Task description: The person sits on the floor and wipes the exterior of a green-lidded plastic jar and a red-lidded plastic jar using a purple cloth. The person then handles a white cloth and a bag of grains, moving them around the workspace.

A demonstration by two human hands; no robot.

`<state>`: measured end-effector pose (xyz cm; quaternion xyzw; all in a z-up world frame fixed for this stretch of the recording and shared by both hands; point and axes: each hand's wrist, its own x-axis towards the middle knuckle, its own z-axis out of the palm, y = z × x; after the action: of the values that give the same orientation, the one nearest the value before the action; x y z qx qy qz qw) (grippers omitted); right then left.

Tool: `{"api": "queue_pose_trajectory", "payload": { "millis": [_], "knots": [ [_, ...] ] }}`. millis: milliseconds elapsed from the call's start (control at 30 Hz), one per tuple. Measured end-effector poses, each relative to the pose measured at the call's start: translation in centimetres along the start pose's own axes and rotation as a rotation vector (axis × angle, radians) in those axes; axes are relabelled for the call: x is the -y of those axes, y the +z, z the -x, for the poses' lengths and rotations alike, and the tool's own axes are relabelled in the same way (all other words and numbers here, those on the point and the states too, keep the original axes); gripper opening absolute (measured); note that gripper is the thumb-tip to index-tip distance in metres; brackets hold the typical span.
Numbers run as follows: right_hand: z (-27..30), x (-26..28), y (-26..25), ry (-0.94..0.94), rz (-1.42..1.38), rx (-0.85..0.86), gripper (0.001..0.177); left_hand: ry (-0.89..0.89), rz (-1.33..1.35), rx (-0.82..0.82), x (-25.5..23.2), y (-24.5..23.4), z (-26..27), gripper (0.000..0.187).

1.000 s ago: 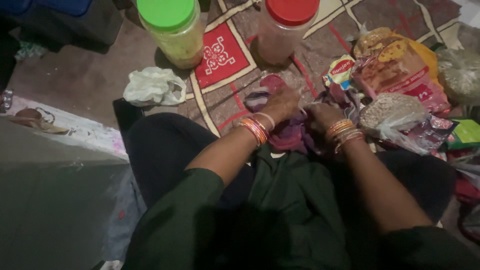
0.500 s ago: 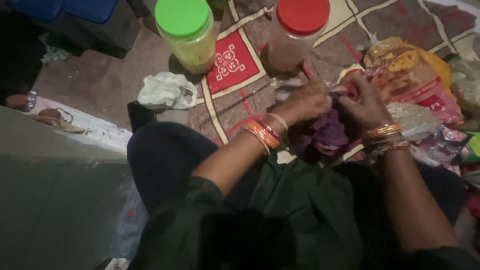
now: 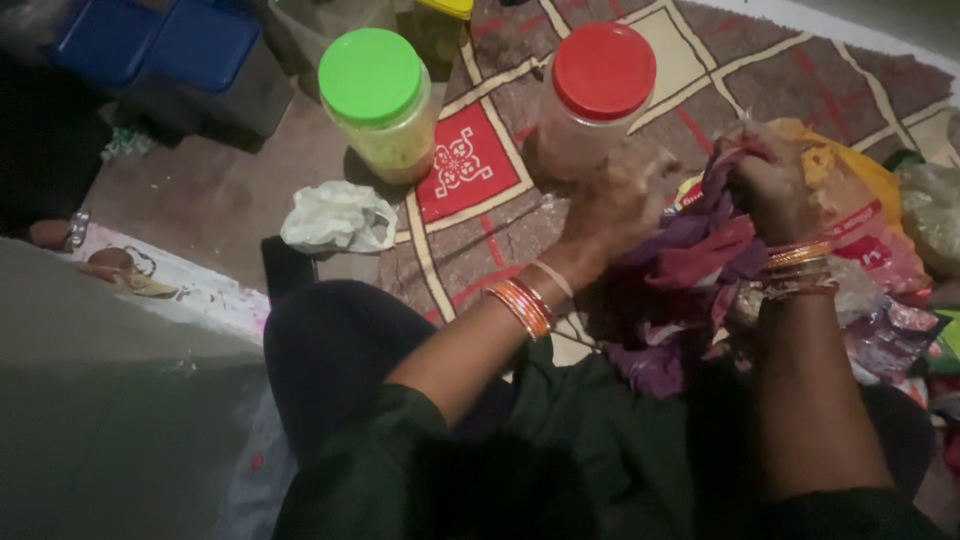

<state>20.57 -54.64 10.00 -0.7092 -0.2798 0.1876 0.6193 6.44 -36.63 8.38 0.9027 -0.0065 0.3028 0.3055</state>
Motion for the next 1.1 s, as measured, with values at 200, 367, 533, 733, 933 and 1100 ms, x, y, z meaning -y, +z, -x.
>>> {"api": "queue_pose_trajectory", "payload": {
  "millis": [200,367,533,733,933,1100],
  "knots": [
    [-3.0,1.3,0.5,-0.161,-0.079,0.020,0.009,-0.384,0.074,-0.093,4.7,-1.7,-6.3,0.030],
    [-4.9,3.3,1.0,-0.148,-0.144,0.214,0.011,-0.398,-0.184,-0.056,8.7,-1.3,-10.2,0.063],
    [-5.8,0.7,1.4,-0.026,-0.033,0.159,0.010,-0.761,-0.126,0.310,6.7,-2.0,-11.1,0.123],
    [-5.7,-2.7,2.4,-0.088,0.138,0.013,0.011,-0.594,-0.342,0.304,5.9,0.2,-11.4,0.147],
    [-3.7,0.8,1.7,-0.153,0.224,0.097,0.032,-0.570,-0.398,0.389,4.0,-2.6,-9.5,0.143],
    [-1.9,4.0,-0.6,-0.278,0.480,-0.152,0.042,-0.537,-0.337,0.511,1.8,-3.3,-7.1,0.135]
  ]
}}
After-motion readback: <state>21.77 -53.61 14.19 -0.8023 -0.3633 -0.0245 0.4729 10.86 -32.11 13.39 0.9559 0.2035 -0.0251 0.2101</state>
